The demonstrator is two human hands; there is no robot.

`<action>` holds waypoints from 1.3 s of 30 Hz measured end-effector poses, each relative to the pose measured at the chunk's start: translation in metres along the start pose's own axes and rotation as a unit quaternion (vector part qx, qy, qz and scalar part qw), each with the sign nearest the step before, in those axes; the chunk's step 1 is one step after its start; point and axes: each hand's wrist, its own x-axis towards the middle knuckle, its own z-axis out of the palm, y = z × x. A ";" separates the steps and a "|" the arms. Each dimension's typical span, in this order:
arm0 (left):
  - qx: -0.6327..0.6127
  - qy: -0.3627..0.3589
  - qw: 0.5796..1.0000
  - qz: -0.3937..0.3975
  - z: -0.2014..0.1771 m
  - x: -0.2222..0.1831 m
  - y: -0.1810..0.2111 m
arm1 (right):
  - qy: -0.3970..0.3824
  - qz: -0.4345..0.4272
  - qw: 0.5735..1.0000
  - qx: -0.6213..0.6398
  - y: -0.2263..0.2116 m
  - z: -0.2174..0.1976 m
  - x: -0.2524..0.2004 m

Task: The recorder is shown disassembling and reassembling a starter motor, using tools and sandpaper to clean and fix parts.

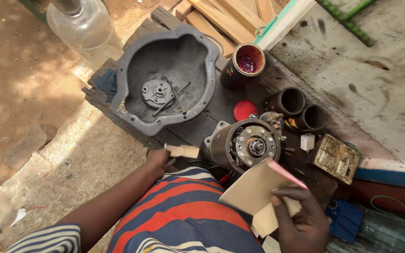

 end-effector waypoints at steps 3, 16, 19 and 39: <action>0.101 0.004 0.992 0.074 0.014 -0.054 0.019 | -0.026 0.033 0.999 -0.002 -0.011 0.008 -0.006; 0.189 -0.319 0.796 0.478 0.015 -0.328 0.136 | -0.149 -0.031 0.985 0.084 -0.072 0.059 0.020; 0.133 -0.293 0.825 0.465 0.011 -0.319 0.123 | -0.139 -0.110 0.980 -0.089 -0.034 0.051 0.029; -0.004 -0.322 0.933 0.162 0.008 -0.335 0.124 | -0.148 0.065 0.955 0.248 -0.022 0.080 0.003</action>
